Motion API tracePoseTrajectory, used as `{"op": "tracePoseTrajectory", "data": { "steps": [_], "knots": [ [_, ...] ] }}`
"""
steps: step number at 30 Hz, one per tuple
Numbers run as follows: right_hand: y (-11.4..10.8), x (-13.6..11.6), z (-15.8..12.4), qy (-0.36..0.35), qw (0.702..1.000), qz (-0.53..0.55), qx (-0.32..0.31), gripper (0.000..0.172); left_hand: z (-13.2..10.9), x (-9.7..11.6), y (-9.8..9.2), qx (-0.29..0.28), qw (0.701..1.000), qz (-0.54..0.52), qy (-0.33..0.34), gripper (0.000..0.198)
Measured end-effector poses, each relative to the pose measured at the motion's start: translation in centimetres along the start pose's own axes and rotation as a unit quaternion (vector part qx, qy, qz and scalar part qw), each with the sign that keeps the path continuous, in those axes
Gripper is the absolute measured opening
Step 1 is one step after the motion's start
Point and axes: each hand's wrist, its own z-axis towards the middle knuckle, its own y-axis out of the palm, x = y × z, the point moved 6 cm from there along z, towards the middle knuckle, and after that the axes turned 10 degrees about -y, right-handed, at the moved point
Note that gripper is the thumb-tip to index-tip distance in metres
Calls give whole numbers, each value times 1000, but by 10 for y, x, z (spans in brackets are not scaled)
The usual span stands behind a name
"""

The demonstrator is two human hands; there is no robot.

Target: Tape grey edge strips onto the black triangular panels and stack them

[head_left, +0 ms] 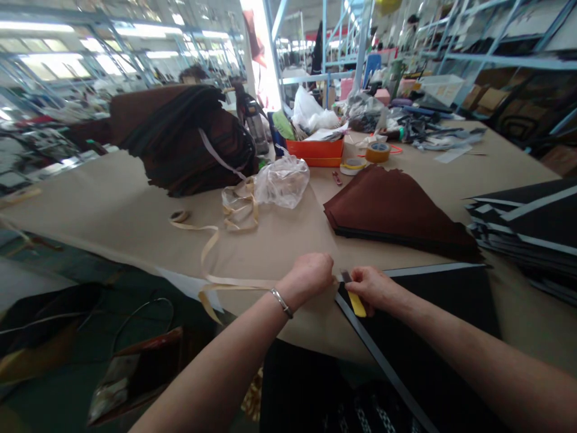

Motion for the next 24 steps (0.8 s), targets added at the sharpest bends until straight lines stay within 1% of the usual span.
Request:
{"op": "tracePoseTrajectory", "data": {
  "steps": [3, 6, 11, 13, 14, 16, 17, 18, 20, 22, 23, 24],
  "knots": [
    [3, -7, -6, -11, 999, -27, -13, 11, -2, 1, 0, 0, 1000, -17, 0, 30],
    [3, -6, -7, -33, 997, -72, -7, 11, -5, 7, 1, 18, 998, -53, 18, 26],
    [4, 0, 4, -134, 974, -180, 21, 9, -19, 25, -2, 72, 985, -128, 96, 20],
    [2, 0, 5, -157, 972, -175, 29, 10, -24, 22, -7, 109, 976, -153, 109, 21],
    [-2, 0, 3, -157, 975, -154, 34, 13, -26, 16, -9, 133, 972, -163, 103, 23],
    [-17, 1, -9, -155, 985, -69, 44, 18, -29, -3, -13, 184, 964, -176, 77, 24],
    [-30, 3, -19, -152, 987, -14, 54, 20, -30, -14, -13, 207, 959, -182, 63, 25],
    [-46, 5, -32, -149, 986, 41, 69, 21, -31, -24, -13, 230, 953, -190, 53, 24],
    [-80, 14, -64, -155, 974, 133, 101, 22, -30, -44, -9, 274, 936, -214, 47, 22],
    [-114, 32, -100, -146, 956, 199, 157, 23, -23, -60, 0, 308, 917, -245, 60, 19],
    [-126, 46, -120, -127, 948, 222, 188, 25, -17, -66, 5, 319, 909, -258, 70, 20],
    [-134, 62, -140, -97, 943, 236, 215, 26, -11, -71, 10, 326, 903, -269, 79, 21]
  ]
}}
